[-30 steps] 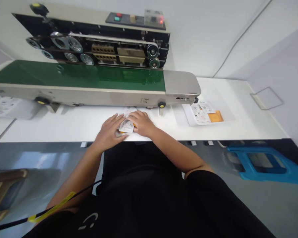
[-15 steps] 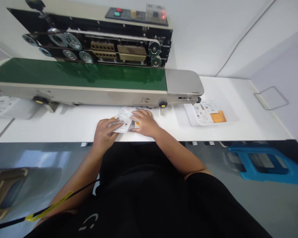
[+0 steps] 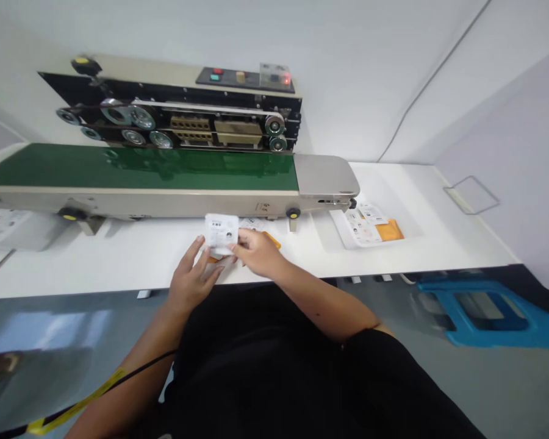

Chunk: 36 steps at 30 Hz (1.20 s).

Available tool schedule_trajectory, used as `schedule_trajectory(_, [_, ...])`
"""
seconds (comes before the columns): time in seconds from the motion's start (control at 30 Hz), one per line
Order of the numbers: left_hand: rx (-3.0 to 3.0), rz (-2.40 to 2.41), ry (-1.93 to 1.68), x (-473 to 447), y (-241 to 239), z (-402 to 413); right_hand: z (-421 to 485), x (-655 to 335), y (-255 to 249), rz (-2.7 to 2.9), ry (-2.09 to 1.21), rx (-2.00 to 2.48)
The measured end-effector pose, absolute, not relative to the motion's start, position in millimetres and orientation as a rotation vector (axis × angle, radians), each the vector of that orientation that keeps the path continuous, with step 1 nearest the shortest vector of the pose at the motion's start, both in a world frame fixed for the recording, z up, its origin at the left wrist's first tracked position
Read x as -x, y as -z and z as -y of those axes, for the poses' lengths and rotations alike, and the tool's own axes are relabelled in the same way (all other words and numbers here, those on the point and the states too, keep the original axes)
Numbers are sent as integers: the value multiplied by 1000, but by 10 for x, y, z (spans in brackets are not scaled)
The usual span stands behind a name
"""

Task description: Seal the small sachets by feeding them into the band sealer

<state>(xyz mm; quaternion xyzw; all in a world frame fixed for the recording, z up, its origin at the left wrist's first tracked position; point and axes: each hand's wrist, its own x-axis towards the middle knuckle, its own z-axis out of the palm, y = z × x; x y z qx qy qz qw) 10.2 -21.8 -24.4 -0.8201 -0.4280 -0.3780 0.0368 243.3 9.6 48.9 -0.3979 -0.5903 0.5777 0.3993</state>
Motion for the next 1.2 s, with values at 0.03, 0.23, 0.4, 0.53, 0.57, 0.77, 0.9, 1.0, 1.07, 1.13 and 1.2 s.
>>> schedule_trajectory(0.03, [2522,1315,1147,-105,224,213,-180,-2570,-632,1461,-1391,1019])
schedule_trajectory(0.23, [2600,1531,914,-184,90,97,-1085,-3631,-1558,1172,-831,1255])
schedule_trajectory(0.4, [2650,1570,817,-207,84,35,-1756,-3794,-1675,1126,-927,1380])
schedule_trajectory(0.53, [2642,1562,814,-188,99,41,-1778,-3629,-1693,1267,-826,1439])
schedule_trajectory(0.57, [2643,1563,805,-186,100,43,-1669,-3590,-1687,1309,-678,1428])
schedule_trajectory(0.77, [2702,1627,688,-219,83,45,-378,-3335,-1023,1973,-283,1186])
schedule_trajectory(0.9, [2725,1650,702,-246,66,37,243,-3248,-248,2425,-373,1259])
schedule_trajectory(1.0, [2732,1649,713,-248,65,31,425,-3284,74,2500,-438,1208])
schedule_trajectory(1.07, [2728,1641,722,-243,71,26,481,-3330,97,2473,-570,1059])
schedule_trajectory(1.13, [2717,1633,728,-236,79,20,496,-3381,-26,2341,-718,937])
schedule_trajectory(1.2, [2709,1629,717,-231,85,14,438,-3445,-272,2127,-768,923])
